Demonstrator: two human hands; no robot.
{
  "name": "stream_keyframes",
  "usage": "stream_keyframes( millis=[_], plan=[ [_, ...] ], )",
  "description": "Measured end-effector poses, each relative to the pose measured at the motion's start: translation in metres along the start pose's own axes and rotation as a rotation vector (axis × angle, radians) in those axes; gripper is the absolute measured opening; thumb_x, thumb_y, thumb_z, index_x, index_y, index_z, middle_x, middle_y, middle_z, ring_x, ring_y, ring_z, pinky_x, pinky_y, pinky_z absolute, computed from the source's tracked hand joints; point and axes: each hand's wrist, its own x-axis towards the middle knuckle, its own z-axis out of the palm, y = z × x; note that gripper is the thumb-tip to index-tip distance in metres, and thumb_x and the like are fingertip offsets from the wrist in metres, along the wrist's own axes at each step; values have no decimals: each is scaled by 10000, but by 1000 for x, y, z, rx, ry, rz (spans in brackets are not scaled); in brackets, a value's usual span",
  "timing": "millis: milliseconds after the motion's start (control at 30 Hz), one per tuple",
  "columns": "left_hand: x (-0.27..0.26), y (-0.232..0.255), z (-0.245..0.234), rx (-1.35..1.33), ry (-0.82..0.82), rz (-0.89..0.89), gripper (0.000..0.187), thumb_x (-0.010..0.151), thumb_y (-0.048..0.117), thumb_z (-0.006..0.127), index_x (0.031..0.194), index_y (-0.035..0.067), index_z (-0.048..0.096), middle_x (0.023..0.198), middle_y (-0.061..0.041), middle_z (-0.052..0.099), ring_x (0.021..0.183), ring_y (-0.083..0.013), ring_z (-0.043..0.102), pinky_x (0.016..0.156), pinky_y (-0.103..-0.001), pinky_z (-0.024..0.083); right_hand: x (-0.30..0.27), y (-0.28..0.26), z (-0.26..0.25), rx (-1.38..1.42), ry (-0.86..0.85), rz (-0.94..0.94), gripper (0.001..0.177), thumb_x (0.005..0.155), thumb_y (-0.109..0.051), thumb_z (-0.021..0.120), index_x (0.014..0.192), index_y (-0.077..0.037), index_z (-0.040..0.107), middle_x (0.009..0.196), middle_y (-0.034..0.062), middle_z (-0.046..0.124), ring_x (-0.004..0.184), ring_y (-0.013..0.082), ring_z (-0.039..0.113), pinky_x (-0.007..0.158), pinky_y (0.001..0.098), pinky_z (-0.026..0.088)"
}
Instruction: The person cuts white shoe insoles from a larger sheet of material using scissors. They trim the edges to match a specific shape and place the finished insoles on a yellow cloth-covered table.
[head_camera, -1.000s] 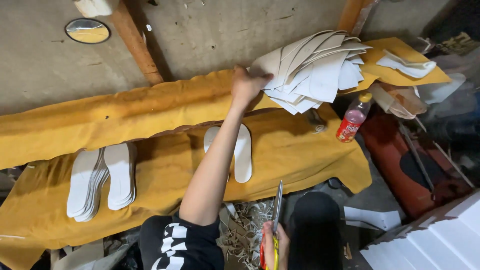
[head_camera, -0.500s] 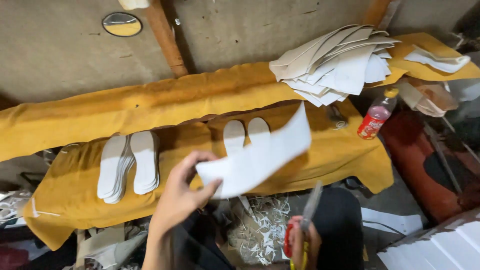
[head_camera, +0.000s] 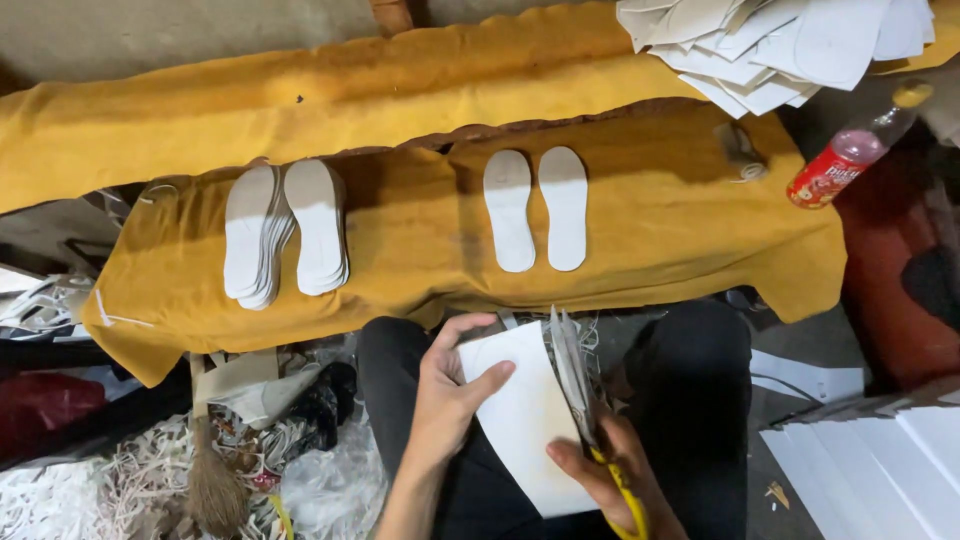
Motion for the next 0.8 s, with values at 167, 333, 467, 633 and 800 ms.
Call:
stream_keyframes(
  millis=[167,333,467,633,800],
  plan=[
    [-29,-45,14,-304,167,-78,597,804,98,808,1341,-2,567,1136,-134,721,984,-184,676,853,-309,548,-2,-3,28,-50,166,103,618,759,-273,752,1330,-49,682,1330,141,774,1216,249,738,1019,372,577],
    [-44,-34,25,71,331,-95,204,837,148,838,760,75,664,733,-7,656,689,-118,582,593,-290,473,-14,4,14,-289,150,135,229,828,-241,762,929,-40,726,595,35,518,547,110,436,499,312,374],
    [-52,-21,23,93,373,-70,191,826,174,839,824,46,698,778,-30,700,700,-140,628,588,-307,518,-22,18,-15,-284,62,29,424,816,-278,735,1153,-19,742,814,65,724,747,135,695,672,261,532],
    [-58,-20,24,174,380,82,189,843,170,840,783,44,712,750,0,704,664,-109,635,542,-274,530,-35,11,-19,-205,-157,95,797,690,-688,744,1085,2,687,786,48,574,726,137,543,627,292,369],
    [-60,-23,28,197,352,138,238,849,149,843,740,57,652,708,24,646,630,-77,571,510,-262,480,-37,16,-12,-35,20,386,520,728,-13,731,1247,16,721,802,68,547,717,128,514,515,220,339]
  ],
)
